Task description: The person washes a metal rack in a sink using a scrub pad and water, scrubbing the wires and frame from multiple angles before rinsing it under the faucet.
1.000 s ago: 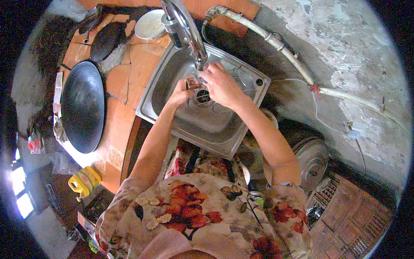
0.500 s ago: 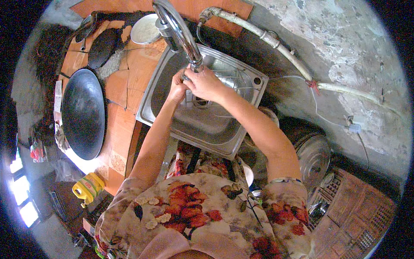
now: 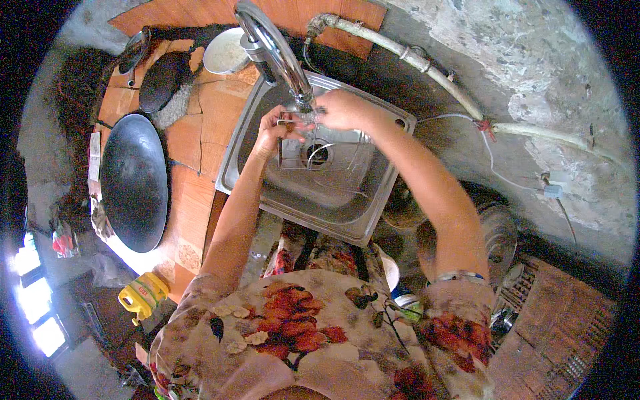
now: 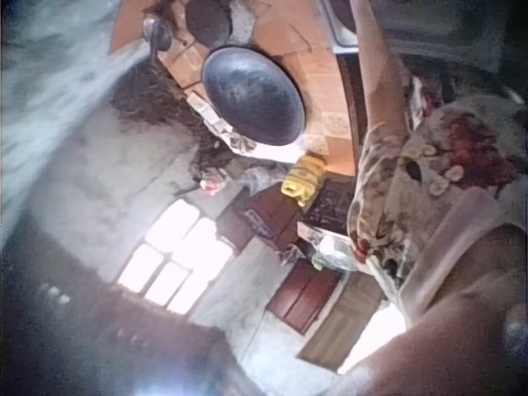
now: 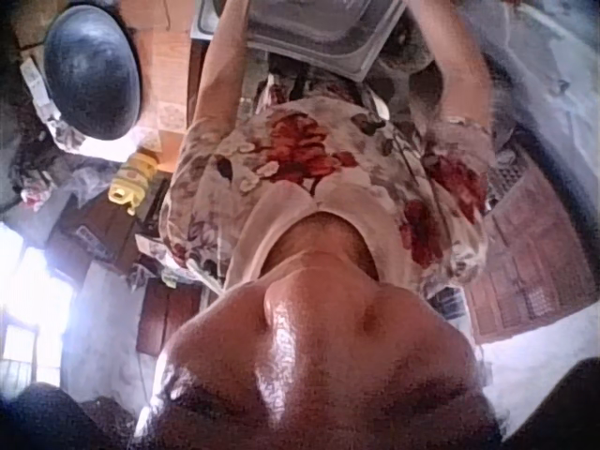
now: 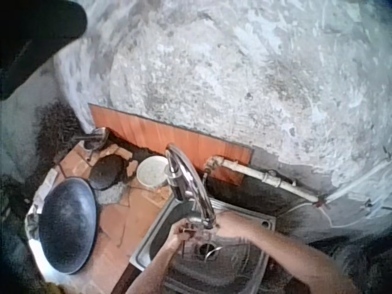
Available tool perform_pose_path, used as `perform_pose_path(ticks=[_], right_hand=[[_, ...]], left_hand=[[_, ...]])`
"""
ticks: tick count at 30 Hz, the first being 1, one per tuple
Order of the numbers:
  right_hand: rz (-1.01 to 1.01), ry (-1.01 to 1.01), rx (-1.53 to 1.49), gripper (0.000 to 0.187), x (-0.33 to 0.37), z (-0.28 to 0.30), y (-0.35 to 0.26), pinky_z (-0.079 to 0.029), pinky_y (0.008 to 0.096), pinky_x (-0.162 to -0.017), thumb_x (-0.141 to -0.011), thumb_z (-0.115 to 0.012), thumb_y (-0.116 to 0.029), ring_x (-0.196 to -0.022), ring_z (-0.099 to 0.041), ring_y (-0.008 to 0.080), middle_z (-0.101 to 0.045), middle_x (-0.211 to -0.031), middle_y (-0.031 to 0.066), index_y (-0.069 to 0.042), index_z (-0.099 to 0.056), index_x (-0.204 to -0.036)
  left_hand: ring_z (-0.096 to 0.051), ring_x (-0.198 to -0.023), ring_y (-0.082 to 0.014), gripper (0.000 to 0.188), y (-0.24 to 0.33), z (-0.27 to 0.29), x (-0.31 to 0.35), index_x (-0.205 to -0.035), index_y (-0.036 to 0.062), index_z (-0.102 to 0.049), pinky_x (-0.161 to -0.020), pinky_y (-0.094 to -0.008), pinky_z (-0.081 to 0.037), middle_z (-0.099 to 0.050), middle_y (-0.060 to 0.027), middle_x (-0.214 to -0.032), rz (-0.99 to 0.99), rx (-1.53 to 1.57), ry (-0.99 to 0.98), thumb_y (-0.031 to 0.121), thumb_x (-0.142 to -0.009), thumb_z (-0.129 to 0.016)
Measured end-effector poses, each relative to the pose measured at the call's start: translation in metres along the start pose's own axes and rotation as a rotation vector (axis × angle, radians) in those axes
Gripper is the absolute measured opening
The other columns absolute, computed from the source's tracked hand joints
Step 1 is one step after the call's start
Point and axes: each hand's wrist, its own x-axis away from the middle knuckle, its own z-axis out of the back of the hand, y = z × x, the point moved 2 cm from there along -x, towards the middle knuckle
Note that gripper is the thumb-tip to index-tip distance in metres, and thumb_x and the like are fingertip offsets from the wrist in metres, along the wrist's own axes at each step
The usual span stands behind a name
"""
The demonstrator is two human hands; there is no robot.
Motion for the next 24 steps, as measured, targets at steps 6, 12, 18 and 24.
perform_pose_path(ticks=[6,12,18,24], right_hand=[[-0.142,-0.168,-0.283,0.038,0.021,0.002,0.034,-0.051,0.0355,-0.060,-0.074,-0.071,-0.024,-0.061,-0.065,0.0218,-0.067,-0.083,0.0151,-0.001,-0.063,-0.103],[-0.348,-0.080,-0.795,0.026,0.032,-0.004,0.005,-0.039,0.0229,-0.037,-0.074,-0.069,-0.015,-0.050,-0.058,0.0115,-0.064,-0.069,0.0062,-0.002,-0.062,-0.096],[-0.502,0.050,-1.015,0.019,0.041,-0.007,-0.006,-0.039,0.0213,-0.037,-0.080,-0.065,-0.013,-0.050,-0.056,0.0099,-0.065,-0.072,0.0095,-0.002,-0.061,-0.094],[-0.361,0.027,-0.648,0.022,0.033,-0.011,-0.008,-0.043,0.0226,-0.043,-0.084,-0.067,-0.023,-0.058,-0.059,0.0073,-0.067,-0.077,0.0063,-0.005,-0.062,-0.095]], left_hand=[[-0.066,-0.089,-0.0365,0.029,-0.028,0.013,-0.011,-0.085,-0.0007,-0.055,-0.076,-0.0444,-0.056,-0.064,-0.0158,-0.085,0.024,0.051,-0.050,-0.005,-0.059,-0.045],[-0.063,-0.089,-0.0151,0.032,-0.047,0.013,-0.021,-0.110,0.0006,-0.063,-0.082,-0.0282,-0.049,-0.067,-0.0062,-0.094,0.092,0.068,0.123,0.022,-0.085,-0.063],[-0.063,-0.085,-0.0148,0.031,-0.049,-0.001,-0.021,-0.110,0.0059,-0.062,-0.077,-0.0286,-0.050,-0.067,-0.0038,-0.094,0.131,0.072,0.098,0.030,-0.091,-0.060],[-0.066,-0.085,-0.0242,0.031,-0.062,0.002,-0.009,-0.105,0.0027,-0.060,-0.078,-0.0383,-0.054,-0.067,-0.0112,-0.096,0.134,0.101,0.127,0.031,-0.094,-0.053]])
